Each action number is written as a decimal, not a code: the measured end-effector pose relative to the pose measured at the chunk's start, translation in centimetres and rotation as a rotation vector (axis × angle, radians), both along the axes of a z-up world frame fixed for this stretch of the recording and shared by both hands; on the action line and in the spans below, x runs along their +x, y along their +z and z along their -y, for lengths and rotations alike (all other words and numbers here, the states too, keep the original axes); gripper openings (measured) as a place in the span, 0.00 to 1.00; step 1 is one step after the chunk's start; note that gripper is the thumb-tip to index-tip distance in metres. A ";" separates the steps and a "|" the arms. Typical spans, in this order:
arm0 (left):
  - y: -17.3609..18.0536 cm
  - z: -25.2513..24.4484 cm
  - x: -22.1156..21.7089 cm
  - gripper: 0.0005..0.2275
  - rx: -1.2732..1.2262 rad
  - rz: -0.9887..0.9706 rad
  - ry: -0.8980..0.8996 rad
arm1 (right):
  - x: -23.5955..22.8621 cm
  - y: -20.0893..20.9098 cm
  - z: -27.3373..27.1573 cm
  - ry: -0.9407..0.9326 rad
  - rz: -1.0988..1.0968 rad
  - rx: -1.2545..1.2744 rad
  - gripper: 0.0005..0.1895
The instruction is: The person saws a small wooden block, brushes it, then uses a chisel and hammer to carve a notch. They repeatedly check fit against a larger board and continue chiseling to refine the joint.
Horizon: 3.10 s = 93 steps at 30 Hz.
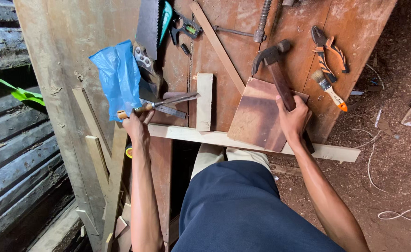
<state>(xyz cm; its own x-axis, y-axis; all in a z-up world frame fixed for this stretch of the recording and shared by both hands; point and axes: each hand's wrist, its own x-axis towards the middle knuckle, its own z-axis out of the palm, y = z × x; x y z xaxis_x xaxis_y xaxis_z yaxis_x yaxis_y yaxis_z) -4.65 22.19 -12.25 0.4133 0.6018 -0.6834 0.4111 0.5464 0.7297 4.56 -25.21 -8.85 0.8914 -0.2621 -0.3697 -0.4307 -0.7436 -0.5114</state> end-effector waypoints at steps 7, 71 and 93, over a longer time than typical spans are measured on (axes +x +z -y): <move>1.5 0.8 0.5 0.14 0.014 0.025 -0.003 | -0.1 -0.3 0.3 0.019 -0.026 0.004 0.20; 3.1 11.9 4.2 0.32 0.334 -0.085 -1.331 | -13.4 14.9 -11.1 -0.275 -0.806 0.877 0.21; 6.3 13.0 3.1 0.35 0.427 -0.049 -1.199 | -11.6 17.2 -9.8 -0.173 -0.832 1.007 0.20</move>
